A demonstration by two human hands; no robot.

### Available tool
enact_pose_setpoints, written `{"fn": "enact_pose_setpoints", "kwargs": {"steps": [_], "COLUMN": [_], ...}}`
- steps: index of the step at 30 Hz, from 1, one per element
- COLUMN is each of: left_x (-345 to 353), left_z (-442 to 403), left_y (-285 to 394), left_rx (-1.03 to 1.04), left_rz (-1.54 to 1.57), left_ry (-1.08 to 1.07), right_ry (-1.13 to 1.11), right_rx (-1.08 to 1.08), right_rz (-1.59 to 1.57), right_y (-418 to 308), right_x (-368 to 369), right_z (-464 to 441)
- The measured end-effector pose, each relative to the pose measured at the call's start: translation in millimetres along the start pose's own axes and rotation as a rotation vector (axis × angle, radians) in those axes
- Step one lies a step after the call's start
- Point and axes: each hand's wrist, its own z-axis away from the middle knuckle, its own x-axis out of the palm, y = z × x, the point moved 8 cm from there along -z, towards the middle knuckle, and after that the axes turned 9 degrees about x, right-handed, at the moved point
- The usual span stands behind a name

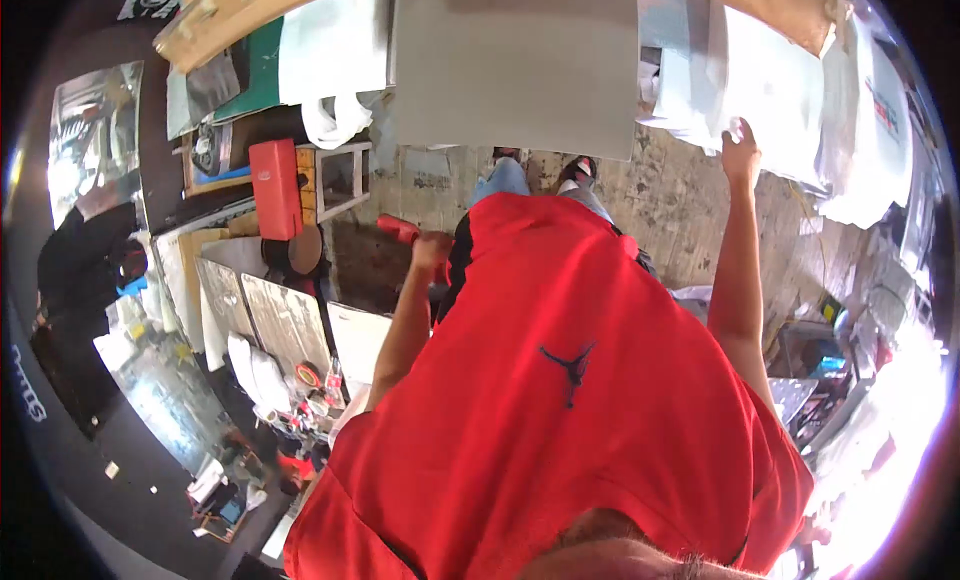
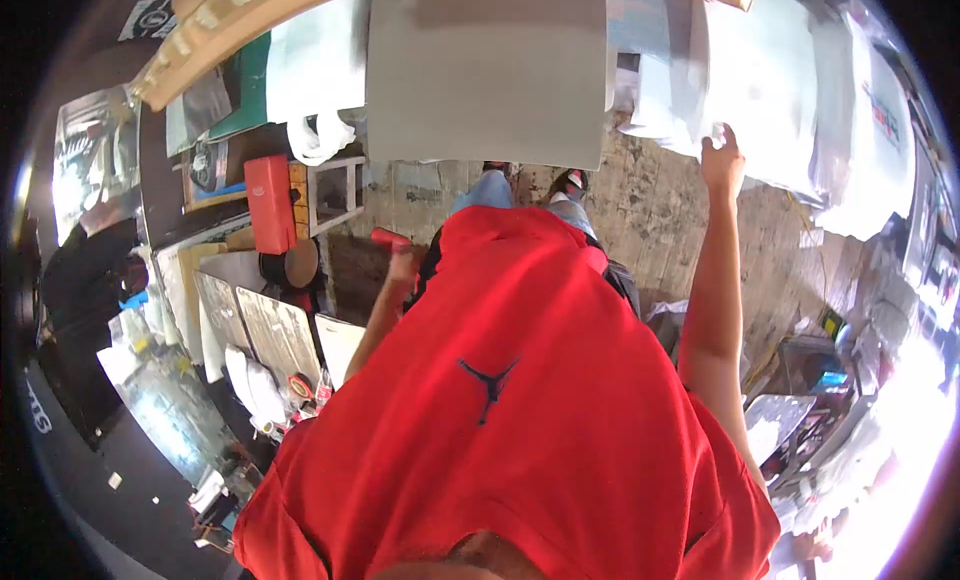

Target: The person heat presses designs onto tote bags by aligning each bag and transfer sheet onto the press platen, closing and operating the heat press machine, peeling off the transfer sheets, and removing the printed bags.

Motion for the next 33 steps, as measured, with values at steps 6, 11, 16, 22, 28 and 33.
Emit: {"fn": "enact_pose_setpoints", "kwargs": {"steps": [6, 11, 16, 22, 28, 33], "left_x": [90, -37, -121, -146, -162, -197], "left_z": [-8, -32, -46, -79, -132, -181], "left_y": [-40, -14, 132, 320, 395, 298], "left_rx": [0.69, -0.308, -0.325, 0.393, 0.278, 0.356], "left_rz": [-0.416, 0.569, 0.727, 0.703, 1.221, 0.794], "left_ry": [-0.138, 0.244, 0.02, -0.463, -0.418, -0.207], "right_ry": [0.124, -0.02, 0.393, 0.365, -0.344, -0.582], "right_rx": [-0.016, 0.178, -0.062, -0.407, -0.853, -0.738], "right_rz": [-0.111, -0.499, -0.393, -0.241, -0.408, -0.471], "right_y": [47, 48, 43, -133, -327, -357], "right_x": [-8, -36, -118, -198, -82, -1], "right_z": [-27, -25, -37, 114, 308, 351]}}
